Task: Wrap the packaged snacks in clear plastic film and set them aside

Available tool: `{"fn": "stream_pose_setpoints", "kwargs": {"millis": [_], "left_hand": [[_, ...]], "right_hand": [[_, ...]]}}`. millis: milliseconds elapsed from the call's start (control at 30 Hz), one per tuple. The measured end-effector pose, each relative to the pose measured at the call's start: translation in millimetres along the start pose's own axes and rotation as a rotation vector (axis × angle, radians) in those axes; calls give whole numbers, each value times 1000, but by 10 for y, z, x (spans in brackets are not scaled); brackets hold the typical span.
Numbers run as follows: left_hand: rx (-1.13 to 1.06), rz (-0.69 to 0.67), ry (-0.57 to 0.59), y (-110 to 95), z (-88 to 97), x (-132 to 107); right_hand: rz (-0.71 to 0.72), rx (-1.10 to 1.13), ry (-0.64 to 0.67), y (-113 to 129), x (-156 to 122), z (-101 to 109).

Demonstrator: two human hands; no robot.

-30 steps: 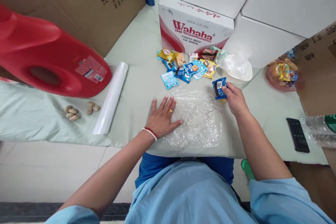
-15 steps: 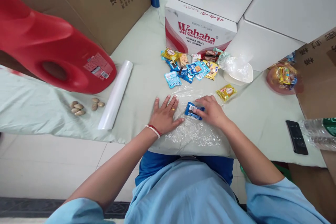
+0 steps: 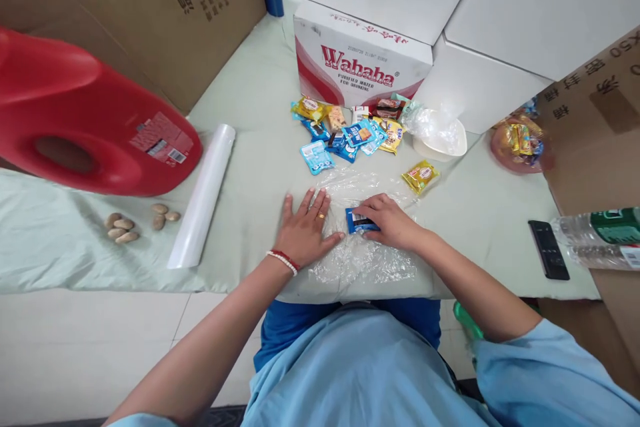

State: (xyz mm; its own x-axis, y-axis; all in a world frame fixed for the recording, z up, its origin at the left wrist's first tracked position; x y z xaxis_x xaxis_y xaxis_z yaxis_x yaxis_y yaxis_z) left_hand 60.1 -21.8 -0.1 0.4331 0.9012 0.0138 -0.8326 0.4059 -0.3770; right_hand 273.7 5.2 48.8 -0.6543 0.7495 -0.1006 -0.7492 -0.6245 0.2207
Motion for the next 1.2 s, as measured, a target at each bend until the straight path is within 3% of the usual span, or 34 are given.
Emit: {"fn": "stream_pose_setpoints", "kwargs": {"millis": [133,167,300,400,467,567,667,767,900,1033,1200], "left_hand": [[4,-2,10,-1,7,0],[5,-1,13,-4,11,1],[9,7,21,-15,23,7],[5,9,21,-20,26,10],[0,13,19,-19,27,9],[-16,16,18,-16,28,4],[-38,17,17,-13,33,1],[-50,16,12,-9,33,2],[-50,14,9,-7,27,7],[-42,15,17,-12,31,11],[-33,24,15,-15,40,15]], "right_hand": [[21,-35,225,-109,480,75],[-21,-72,214,-166,663,142],[-157,-277,-97,-333,1421,446],[-111,-316,-103,-374,1792,453],[-150,-260,-105,-427,1859,470],[-303,7,-319,-515,1616,620],[-411,510,-517,-572,1020,662],[-520,1025,-372,-539,362,400],[-711,1291,-201,-413,-272,12],[-828,1355,-205,-258,-438,-169],[-781,1334,-330,-56,-286,-273]]}}
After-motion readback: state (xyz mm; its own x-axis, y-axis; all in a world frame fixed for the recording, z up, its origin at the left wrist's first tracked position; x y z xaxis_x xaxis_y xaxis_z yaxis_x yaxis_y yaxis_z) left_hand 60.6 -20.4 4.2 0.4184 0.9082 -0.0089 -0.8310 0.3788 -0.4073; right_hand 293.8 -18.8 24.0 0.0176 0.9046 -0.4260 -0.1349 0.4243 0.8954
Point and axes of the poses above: each hand's wrist, its own x-axis towards the middle knuckle, its own z-axis out of the back of the hand, y = z × x, the point moved 5 cm from there along x, towards the middle knuckle, and after that the axes turned 12 degrees about -x, right-handed, at the moved point
